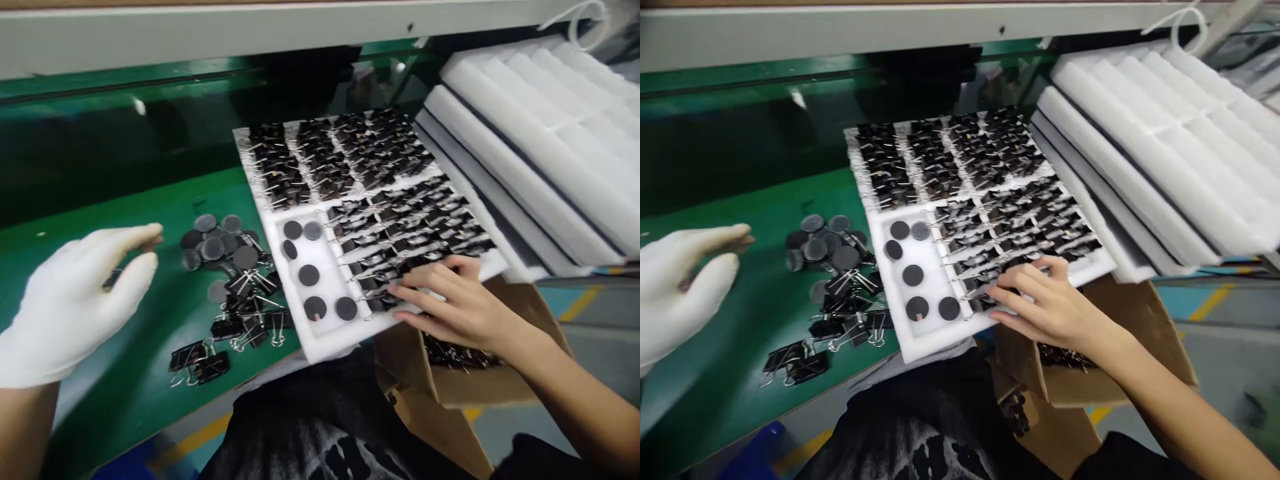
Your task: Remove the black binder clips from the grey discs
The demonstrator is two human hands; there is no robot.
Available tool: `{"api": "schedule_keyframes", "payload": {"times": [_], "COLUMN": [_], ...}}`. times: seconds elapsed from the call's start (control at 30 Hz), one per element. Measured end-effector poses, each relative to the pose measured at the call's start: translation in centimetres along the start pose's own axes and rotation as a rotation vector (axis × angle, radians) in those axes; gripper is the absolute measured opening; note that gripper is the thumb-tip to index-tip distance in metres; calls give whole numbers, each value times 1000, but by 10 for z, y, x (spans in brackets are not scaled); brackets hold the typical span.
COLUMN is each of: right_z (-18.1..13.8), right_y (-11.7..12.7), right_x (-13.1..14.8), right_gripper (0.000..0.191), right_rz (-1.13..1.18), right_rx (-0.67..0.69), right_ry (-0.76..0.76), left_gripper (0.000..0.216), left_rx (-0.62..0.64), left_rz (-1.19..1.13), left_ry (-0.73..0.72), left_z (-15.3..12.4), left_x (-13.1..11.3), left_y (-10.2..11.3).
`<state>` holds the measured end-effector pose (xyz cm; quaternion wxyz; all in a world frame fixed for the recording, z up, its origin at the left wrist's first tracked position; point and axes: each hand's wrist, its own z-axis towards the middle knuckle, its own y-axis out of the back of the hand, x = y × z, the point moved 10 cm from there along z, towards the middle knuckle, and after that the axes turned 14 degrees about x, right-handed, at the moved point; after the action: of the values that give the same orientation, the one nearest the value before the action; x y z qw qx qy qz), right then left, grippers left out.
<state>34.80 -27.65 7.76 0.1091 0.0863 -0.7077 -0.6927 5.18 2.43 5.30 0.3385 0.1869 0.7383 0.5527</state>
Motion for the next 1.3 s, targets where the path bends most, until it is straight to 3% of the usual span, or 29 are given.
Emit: {"api": "schedule_keyframes", "payload": {"times": [0.1, 0.2, 0.3, 0.43, 0.53, 0.67, 0.77, 0.9, 1.0, 1.1, 1.17, 1.3], "right_z": [27, 69, 120, 171, 180, 171, 159, 131, 111, 104, 109, 137], "right_y": [18, 19, -2, -45, -64, -65, -62, -58, -57, -48, -34, 2], "right_x": [15, 27, 32, 26, 21, 24, 37, 66, 83, 85, 76, 56], "right_gripper": [15, 13, 31, 62, 56, 47, 41, 37, 38, 36, 31, 31], "right_rz": [-66, -147, -222, -248, -252, -167, -211, -300, -286, -198, -99, 162], "right_rx": [-45, -46, -21, 100, 209, 279, 248, 153, 126, 108, 88, 79], "right_ry": [122, 219, 252, 183, 163, 197, 206, 290, 402, 429, 371, 271], "left_gripper": [44, 47, 43, 40, 39, 37, 38, 44, 47, 68, 72, 55], "left_rx": [-196, -326, -451, -521, -500, -446, -437, -454, -257, -52, -1, 45], "left_rz": [88, 137, 173, 259, 265, 230, 234, 218, 208, 253, 321, 430], "left_ry": [42, 70, 114, 118, 93, 97, 125, 279, 277, 183, 144, 63], "left_z": [-18, -36, -55, -69, -70, -67, -70, -84, -78, -64, -53, -22], "left_x": [12, 43, 71, 80, 78, 79, 84, 103, 108, 98, 91, 72], "left_y": [28, 33, 29, 23, 19, 14, 17, 27, 12, -13, -20, -22]}}
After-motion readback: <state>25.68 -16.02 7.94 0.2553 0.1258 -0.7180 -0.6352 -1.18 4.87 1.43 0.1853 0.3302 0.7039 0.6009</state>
